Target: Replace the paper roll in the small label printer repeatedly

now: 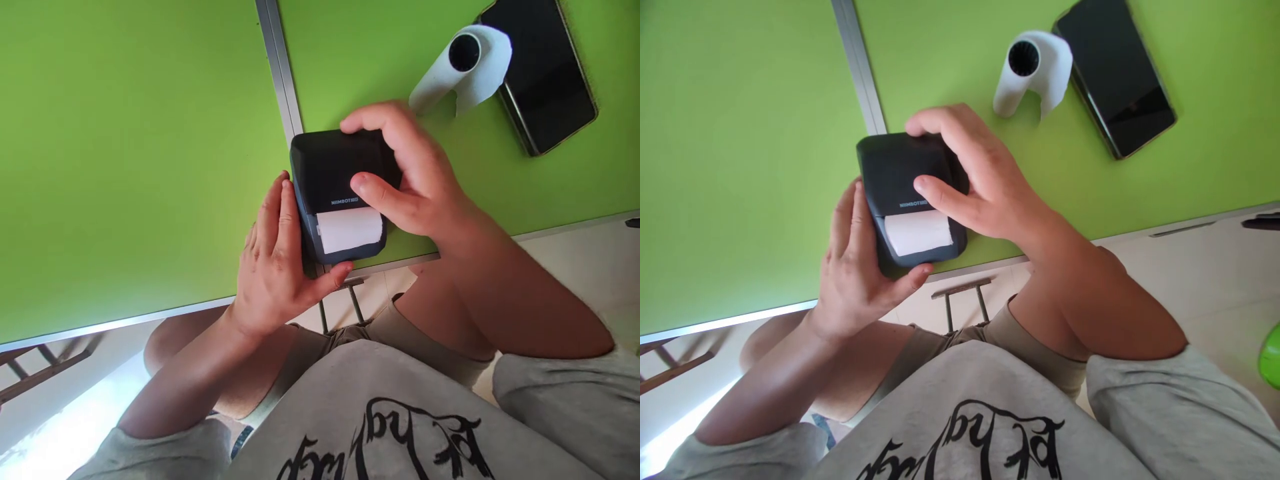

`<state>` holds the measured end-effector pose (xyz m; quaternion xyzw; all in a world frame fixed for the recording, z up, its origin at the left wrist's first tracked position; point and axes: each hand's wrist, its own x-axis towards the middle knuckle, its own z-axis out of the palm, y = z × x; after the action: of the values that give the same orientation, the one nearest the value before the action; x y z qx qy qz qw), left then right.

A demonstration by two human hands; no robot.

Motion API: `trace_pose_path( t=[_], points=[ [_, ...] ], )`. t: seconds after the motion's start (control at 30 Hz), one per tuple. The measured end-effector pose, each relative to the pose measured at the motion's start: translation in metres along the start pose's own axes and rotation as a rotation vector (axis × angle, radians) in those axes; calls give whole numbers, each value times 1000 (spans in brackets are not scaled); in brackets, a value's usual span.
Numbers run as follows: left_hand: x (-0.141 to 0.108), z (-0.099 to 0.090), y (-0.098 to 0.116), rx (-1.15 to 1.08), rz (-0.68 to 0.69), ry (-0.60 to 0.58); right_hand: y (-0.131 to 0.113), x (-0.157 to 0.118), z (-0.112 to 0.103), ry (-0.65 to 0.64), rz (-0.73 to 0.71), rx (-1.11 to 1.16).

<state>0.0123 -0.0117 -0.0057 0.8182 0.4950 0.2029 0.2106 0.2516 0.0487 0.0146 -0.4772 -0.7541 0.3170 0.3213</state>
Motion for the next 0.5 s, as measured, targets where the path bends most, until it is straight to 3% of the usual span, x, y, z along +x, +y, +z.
trace_pose_path(
  t=[0.13,0.23,0.5],
  points=[
    [-1,2,-4,-11,21,31,0,0,2,96,7,-73],
    [1,4,-8,-52,42,61,0,-1,1,44,39,-45],
    [2,5,-12,-62,47,64,7,-4,-1,-57,-72,22]
  ],
)
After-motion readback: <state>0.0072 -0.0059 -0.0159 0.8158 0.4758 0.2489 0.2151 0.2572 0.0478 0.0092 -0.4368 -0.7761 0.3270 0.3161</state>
